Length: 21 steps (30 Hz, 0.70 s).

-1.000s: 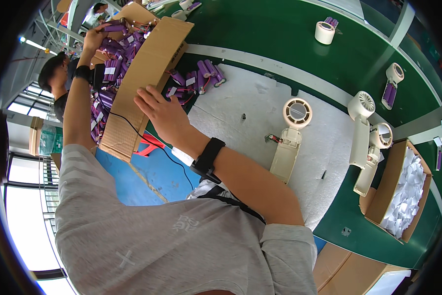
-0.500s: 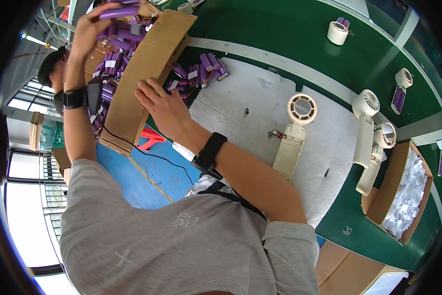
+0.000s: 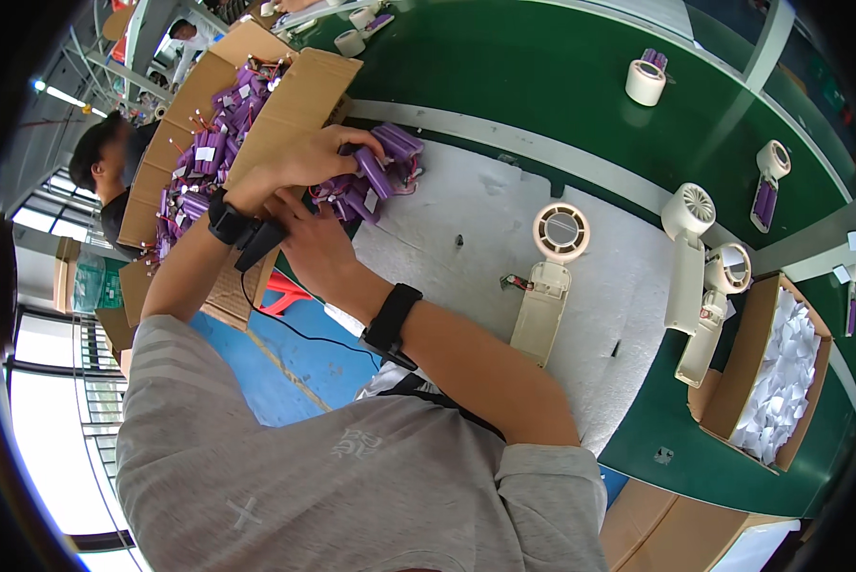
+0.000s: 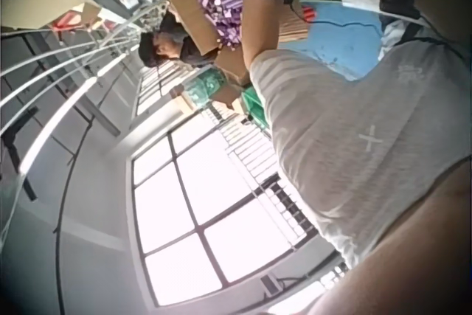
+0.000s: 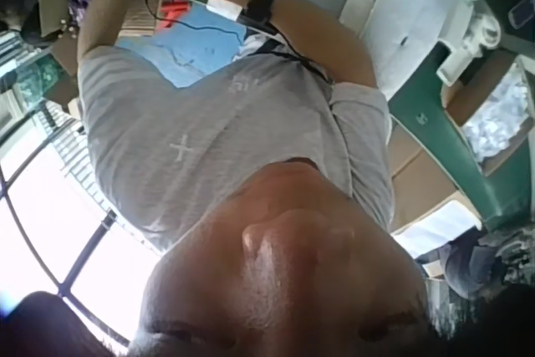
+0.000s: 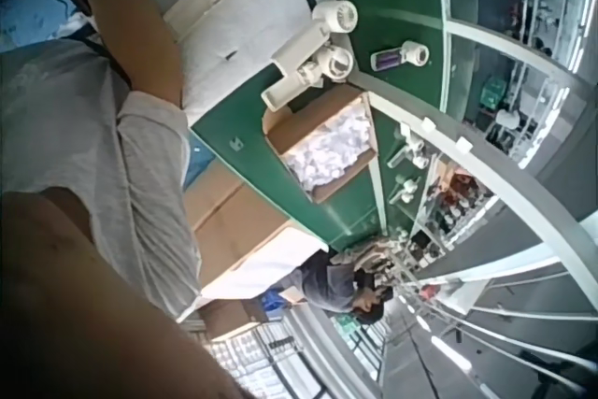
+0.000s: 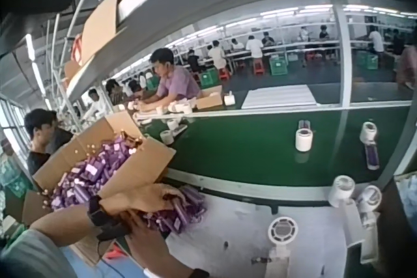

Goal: The person assembles handheld fans by plugging battery pack wires into circuit boards, fitting the batteries and boards into the fan casings, and placing the fans on the assembly line. The person also unloads battery packs from a cardboard box onto the table.

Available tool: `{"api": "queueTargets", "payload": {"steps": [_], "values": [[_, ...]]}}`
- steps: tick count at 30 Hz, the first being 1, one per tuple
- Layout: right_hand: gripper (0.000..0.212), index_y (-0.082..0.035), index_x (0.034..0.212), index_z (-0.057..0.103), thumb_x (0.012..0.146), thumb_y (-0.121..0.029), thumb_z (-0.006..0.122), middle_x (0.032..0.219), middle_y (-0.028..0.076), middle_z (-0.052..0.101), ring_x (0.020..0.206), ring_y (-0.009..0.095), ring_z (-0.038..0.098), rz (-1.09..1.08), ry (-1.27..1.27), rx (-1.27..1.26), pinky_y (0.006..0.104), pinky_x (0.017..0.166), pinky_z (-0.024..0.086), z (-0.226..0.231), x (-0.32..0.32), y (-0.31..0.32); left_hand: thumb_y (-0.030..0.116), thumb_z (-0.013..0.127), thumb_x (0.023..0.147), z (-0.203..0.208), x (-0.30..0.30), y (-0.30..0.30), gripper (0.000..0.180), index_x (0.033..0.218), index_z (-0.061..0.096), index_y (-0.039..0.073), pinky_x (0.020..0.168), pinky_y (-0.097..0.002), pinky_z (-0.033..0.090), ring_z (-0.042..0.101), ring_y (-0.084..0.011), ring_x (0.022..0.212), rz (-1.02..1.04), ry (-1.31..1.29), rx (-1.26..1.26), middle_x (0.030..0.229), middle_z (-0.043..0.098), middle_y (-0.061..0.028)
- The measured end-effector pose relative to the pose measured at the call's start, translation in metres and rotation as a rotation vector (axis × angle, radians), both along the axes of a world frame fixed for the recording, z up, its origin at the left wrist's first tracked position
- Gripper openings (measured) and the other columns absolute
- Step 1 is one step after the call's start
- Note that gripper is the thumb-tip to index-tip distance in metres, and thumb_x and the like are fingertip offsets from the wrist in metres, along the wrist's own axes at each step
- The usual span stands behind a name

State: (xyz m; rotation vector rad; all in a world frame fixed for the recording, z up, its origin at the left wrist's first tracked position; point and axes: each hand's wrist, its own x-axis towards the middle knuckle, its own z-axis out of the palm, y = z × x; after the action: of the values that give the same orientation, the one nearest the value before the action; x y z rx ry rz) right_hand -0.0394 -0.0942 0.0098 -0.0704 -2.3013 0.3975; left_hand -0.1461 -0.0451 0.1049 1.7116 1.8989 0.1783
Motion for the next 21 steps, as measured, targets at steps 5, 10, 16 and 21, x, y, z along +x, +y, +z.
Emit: {"api": "queueTargets", "payload": {"steps": [5, 10, 16, 21], "values": [[0.043, -0.007, 0.119, 0.060, 0.076, -0.014, 0.061, 0.133, 0.009, 0.047, 0.137, 0.024, 0.031, 0.030, 0.058, -0.036, 0.0446, 0.087, 0.045, -0.003, 0.002, 0.002, 0.000, 0.060, 0.078, -0.014, 0.005, -0.011, 0.039, 0.116, 0.062, 0.007, 0.086, -0.0354, 0.048, 0.061, -0.0280, 0.100, -0.001, 0.321, 0.244, 0.103, 0.065, -0.0132], [0.051, -0.008, 0.126, 0.055, 0.076, -0.013, 0.063, 0.141, 0.008, 0.041, 0.138, 0.024, 0.030, 0.063, -0.056, -0.017, 0.0438, 0.088, 0.046, -0.003, 0.001, 0.003, 0.004, 0.060, 0.081, -0.009, 0.002, -0.018, 0.046, 0.127, 0.056, 0.011, 0.089, -0.0390, 0.049, 0.062, -0.0336, 0.100, -0.121, 0.349, 0.332, 0.106, 0.066, -0.0165], [0.071, -0.010, 0.142, 0.038, 0.076, -0.012, 0.064, 0.152, 0.006, 0.030, 0.140, 0.024, 0.028, 0.040, -0.054, -0.002, 0.0411, 0.089, 0.047, 0.004, 0.005, 0.007, 0.002, 0.060, 0.081, 0.103, -0.025, -0.019, 0.025, 0.106, 0.064, 0.001, 0.074, -0.0282, 0.051, 0.065, -0.0179, 0.081, 0.362, 0.340, 0.553, 0.097, 0.070, -0.0106], [0.076, -0.011, 0.146, 0.032, 0.077, -0.009, 0.064, 0.153, 0.004, 0.028, 0.140, 0.023, 0.029, 0.058, -0.103, -0.019, 0.0403, 0.091, 0.046, 0.007, 0.004, 0.007, 0.033, 0.076, 0.076, 0.121, -0.167, -0.072, 0.079, 0.144, 0.040, 0.017, 0.097, -0.0378, 0.045, 0.057, -0.0334, 0.117, 0.422, 0.693, -0.141, 0.134, 0.053, -0.0222]]}}
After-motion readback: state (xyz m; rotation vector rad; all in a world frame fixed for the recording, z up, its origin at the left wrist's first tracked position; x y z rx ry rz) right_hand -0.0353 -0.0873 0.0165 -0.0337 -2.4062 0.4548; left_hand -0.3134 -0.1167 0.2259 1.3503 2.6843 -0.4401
